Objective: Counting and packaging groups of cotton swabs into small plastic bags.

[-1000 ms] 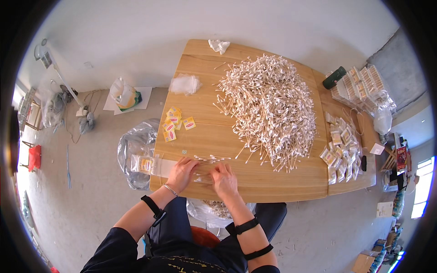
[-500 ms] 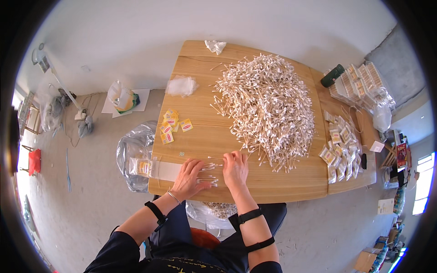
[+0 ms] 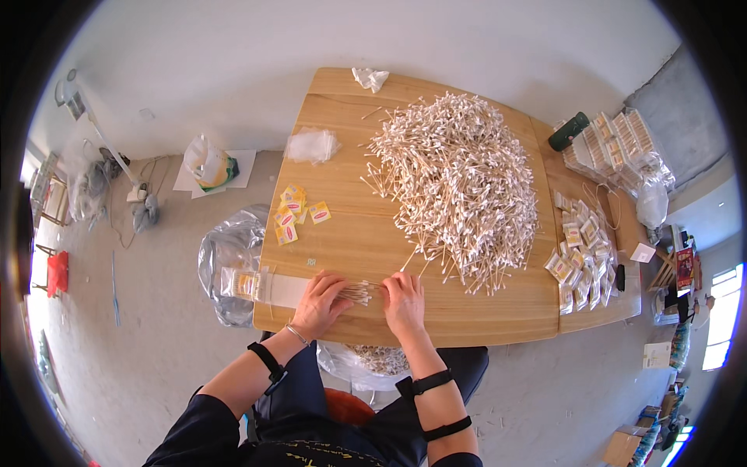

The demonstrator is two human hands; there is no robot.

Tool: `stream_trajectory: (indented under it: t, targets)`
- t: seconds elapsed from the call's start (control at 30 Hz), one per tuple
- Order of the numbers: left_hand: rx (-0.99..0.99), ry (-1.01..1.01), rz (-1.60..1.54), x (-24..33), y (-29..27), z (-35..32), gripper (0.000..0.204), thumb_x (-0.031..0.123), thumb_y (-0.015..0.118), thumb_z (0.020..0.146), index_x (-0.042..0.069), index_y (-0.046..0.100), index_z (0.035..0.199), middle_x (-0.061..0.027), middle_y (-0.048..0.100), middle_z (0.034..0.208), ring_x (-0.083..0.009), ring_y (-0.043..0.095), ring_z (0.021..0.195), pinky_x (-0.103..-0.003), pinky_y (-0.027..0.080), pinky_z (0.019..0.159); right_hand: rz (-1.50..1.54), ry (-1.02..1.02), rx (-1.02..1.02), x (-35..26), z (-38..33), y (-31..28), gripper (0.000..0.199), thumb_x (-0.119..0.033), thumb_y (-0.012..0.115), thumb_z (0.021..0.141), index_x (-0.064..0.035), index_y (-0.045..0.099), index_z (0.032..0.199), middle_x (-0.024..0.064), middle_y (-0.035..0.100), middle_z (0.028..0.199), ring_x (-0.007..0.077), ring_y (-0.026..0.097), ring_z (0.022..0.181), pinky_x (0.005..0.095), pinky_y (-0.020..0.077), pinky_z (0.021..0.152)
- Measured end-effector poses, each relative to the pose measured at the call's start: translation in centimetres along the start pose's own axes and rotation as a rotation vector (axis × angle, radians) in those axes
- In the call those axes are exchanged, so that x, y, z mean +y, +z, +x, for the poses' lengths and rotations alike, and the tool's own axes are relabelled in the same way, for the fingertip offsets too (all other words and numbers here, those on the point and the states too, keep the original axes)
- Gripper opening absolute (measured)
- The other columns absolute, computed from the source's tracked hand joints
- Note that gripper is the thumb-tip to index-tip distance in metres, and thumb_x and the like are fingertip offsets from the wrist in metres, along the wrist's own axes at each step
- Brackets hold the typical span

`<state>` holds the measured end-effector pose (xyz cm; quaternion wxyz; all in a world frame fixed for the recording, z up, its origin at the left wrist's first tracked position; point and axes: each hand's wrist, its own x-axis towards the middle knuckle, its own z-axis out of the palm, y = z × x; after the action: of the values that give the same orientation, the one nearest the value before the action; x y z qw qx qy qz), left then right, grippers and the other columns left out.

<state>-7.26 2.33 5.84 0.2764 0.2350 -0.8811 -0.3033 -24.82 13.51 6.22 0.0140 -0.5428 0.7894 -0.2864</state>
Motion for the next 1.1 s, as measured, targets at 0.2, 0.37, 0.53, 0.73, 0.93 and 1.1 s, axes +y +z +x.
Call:
stream_trajectory:
  t: [0.2,0.37,0.53,0.73,0.93,1.1]
  targets:
    - [0.037,0.039,-0.036,-0.5,0.4,-0.3,0.029,0.014,0.074,0.074,0.003,0.064,0.099,-0.0096,0.063,0.106,-0.0295,0.055,0.11,-0.045,0.042,0.102,-0.067,0.077,0.026,0.9,-1.5,-0.7,0.009,-0.006,0.066,0.081,-0.008,0.06,0.087,0.0066,0.054,0.095,0.0305,0.052,0.093,0.0428,0.0427,0.08]
    - [0.003,0.098,-0.03,-1.0,0.3,-0.4,0.034,0.013,0.074,0.074,0.003,0.062,0.105,-0.0121,0.062,0.111,-0.0321,0.055,0.112,-0.045,0.04,0.105,-0.213,0.217,0.134,1.2,-1.4,-0.8,0.009,-0.005,0.064,0.082,-0.0075,0.06,0.09,0.0087,0.055,0.095,0.031,0.052,0.093,0.0426,0.0427,0.081]
    - [0.12,-0.219,-0.299,0.7,0.6,-1.0,0.046,0.008,0.066,0.084,0.001,0.05,0.127,-0.0199,0.053,0.127,-0.0371,0.05,0.12,-0.044,0.036,0.107,0.453,0.271,0.289,-3.2,-0.8,1.2,0.02,0.001,0.054,0.086,-0.0047,0.06,0.105,0.0162,0.056,0.11,0.0343,0.052,0.106,0.0426,0.0414,0.094]
    - [0.271,-0.358,-0.583,1.0,2.7,-1.8,0.045,0.017,0.047,0.099,-0.003,0.039,0.139,-0.0215,0.044,0.141,-0.0313,0.041,0.133,-0.038,0.031,0.11,0.708,0.246,0.264,-5.8,-0.7,5.1,0.032,-0.012,0.044,0.099,-0.0006,0.052,0.127,0.0173,0.046,0.14,0.0306,0.039,0.134,0.0396,0.0293,0.111]
    - [0.388,-0.51,-1.035,-0.1,2.2,-2.2,0.053,0.034,0.037,0.104,-0.003,0.036,0.143,-0.0171,0.039,0.146,-0.024,0.036,0.136,-0.035,0.027,0.113,0.15,0.054,0.096,-5.2,-1.3,4.4,0.056,-0.023,0.05,0.095,-0.0026,0.034,0.144,0.0229,0.029,0.151,0.0379,0.023,0.142,0.0492,0.0196,0.115]
    - [0.385,-0.464,-0.959,0.3,1.5,-2.0,0.056,0.036,0.039,0.103,-0.004,0.035,0.142,-0.0191,0.038,0.146,-0.0254,0.034,0.137,-0.036,0.025,0.115,-0.224,-0.104,-0.378,-7.4,-2.0,3.2,0.072,-0.043,0.055,0.09,-0.0049,0.032,0.146,0.0225,0.025,0.152,0.0392,0.018,0.143,0.0523,0.0162,0.116]
